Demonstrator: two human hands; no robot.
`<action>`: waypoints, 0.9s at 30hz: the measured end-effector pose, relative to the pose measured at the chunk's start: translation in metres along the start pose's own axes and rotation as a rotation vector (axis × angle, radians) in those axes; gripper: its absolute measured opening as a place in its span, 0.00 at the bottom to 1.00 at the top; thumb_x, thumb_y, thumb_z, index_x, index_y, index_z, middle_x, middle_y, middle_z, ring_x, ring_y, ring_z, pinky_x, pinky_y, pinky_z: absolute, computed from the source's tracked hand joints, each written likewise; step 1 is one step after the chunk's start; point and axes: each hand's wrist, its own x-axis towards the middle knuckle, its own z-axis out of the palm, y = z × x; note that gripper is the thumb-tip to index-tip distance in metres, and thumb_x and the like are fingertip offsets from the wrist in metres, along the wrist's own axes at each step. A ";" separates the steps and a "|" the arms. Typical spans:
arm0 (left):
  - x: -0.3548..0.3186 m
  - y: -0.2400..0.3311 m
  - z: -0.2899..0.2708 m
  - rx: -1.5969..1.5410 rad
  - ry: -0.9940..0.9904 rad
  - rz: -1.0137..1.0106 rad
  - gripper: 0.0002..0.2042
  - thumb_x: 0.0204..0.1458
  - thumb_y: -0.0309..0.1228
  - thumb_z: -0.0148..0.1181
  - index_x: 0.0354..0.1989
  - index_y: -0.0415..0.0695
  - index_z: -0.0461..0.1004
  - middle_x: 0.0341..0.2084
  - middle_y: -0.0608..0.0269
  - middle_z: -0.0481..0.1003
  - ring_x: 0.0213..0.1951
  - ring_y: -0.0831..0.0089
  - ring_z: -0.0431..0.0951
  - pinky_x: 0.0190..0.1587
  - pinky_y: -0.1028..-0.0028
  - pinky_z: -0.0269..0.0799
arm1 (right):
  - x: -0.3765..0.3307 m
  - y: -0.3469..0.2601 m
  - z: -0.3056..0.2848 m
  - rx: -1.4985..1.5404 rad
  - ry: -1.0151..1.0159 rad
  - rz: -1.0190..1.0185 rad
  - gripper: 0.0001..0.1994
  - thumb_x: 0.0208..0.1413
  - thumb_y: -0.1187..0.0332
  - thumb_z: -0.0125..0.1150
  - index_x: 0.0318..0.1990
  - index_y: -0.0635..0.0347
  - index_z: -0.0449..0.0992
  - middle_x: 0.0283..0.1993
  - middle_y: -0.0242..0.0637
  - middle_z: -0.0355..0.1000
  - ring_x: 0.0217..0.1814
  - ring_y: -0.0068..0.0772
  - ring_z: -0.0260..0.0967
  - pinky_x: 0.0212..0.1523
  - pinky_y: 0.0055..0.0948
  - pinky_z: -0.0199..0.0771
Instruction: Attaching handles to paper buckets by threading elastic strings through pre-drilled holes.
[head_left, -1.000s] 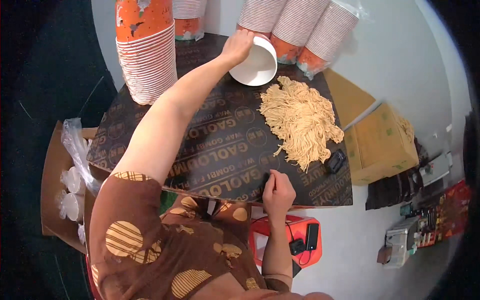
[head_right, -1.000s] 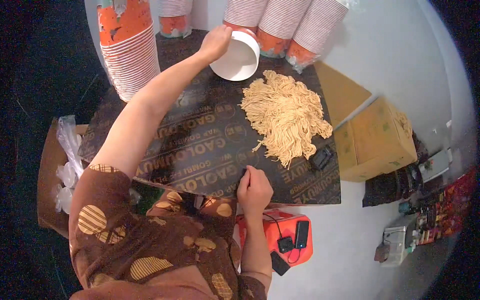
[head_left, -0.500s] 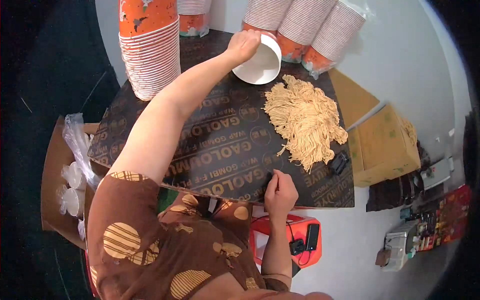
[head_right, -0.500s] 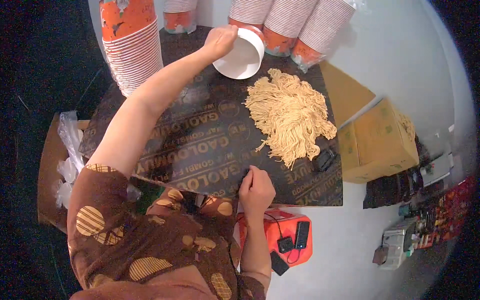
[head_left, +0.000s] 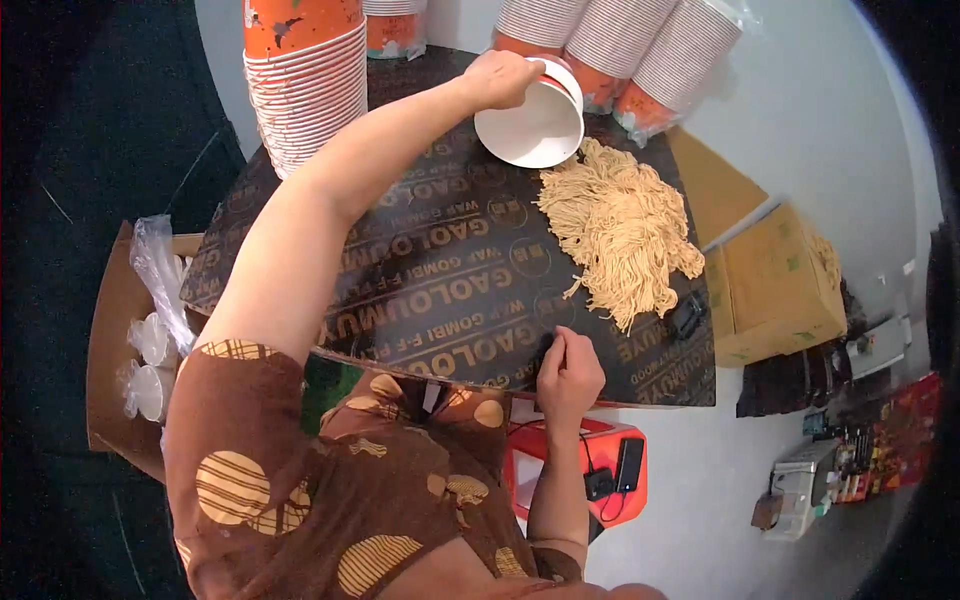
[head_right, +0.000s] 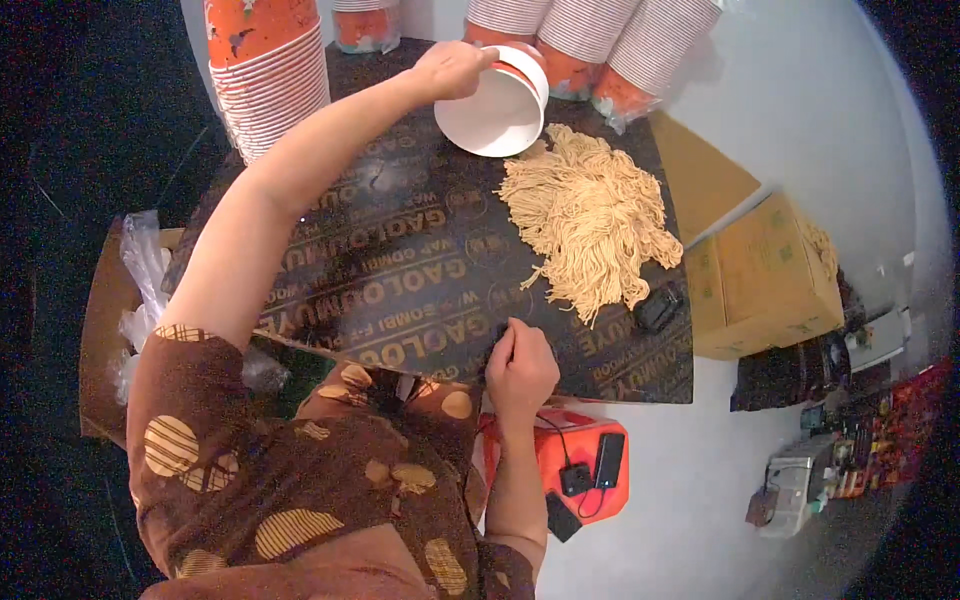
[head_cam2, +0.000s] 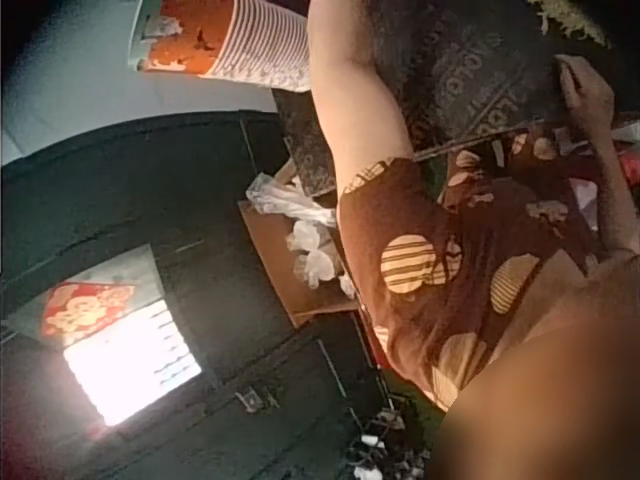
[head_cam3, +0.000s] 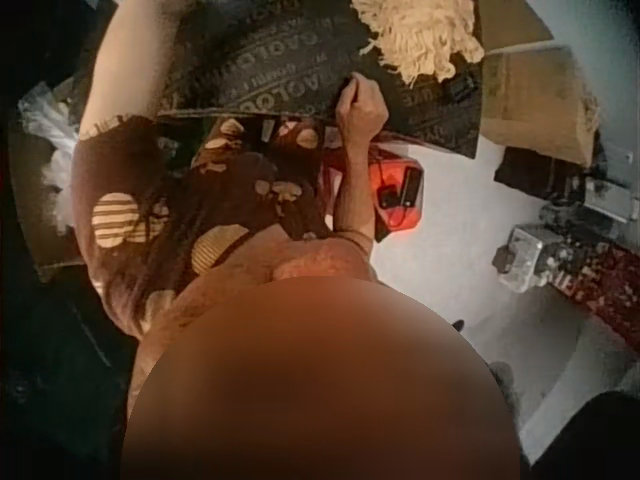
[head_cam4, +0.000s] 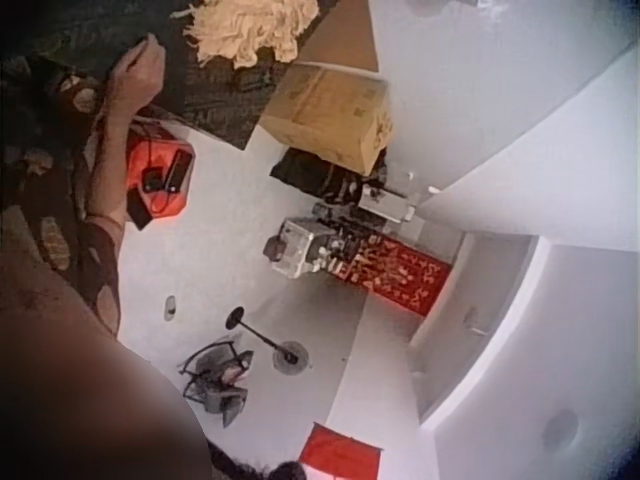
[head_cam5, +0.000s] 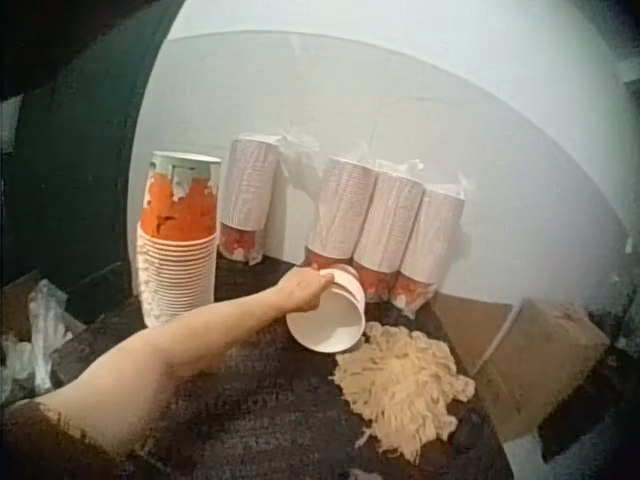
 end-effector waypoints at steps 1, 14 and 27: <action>-0.001 -0.004 -0.001 -0.007 -0.027 -0.008 0.15 0.44 0.22 0.51 0.43 0.41 0.70 0.29 0.45 0.78 0.35 0.47 0.79 0.35 0.52 0.73 | 0.000 0.000 0.001 0.001 0.003 -0.007 0.04 0.53 0.77 0.57 0.36 0.63 0.76 0.27 0.42 0.70 0.27 0.45 0.70 0.27 0.38 0.70; -0.010 -0.002 -0.008 0.037 -0.074 -0.058 0.11 0.49 0.24 0.51 0.40 0.40 0.75 0.35 0.46 0.79 0.40 0.51 0.80 0.41 0.55 0.76 | 0.000 -0.002 -0.001 -0.011 0.014 -0.034 0.05 0.52 0.77 0.57 0.36 0.63 0.76 0.27 0.42 0.70 0.28 0.45 0.71 0.28 0.38 0.70; -0.039 0.034 -0.059 -0.106 0.037 -0.191 0.20 0.48 0.24 0.48 0.52 0.42 0.73 0.36 0.43 0.78 0.39 0.49 0.80 0.42 0.54 0.76 | -0.001 0.000 -0.002 0.007 0.007 -0.032 0.05 0.53 0.77 0.56 0.37 0.63 0.76 0.29 0.43 0.72 0.30 0.46 0.72 0.30 0.38 0.71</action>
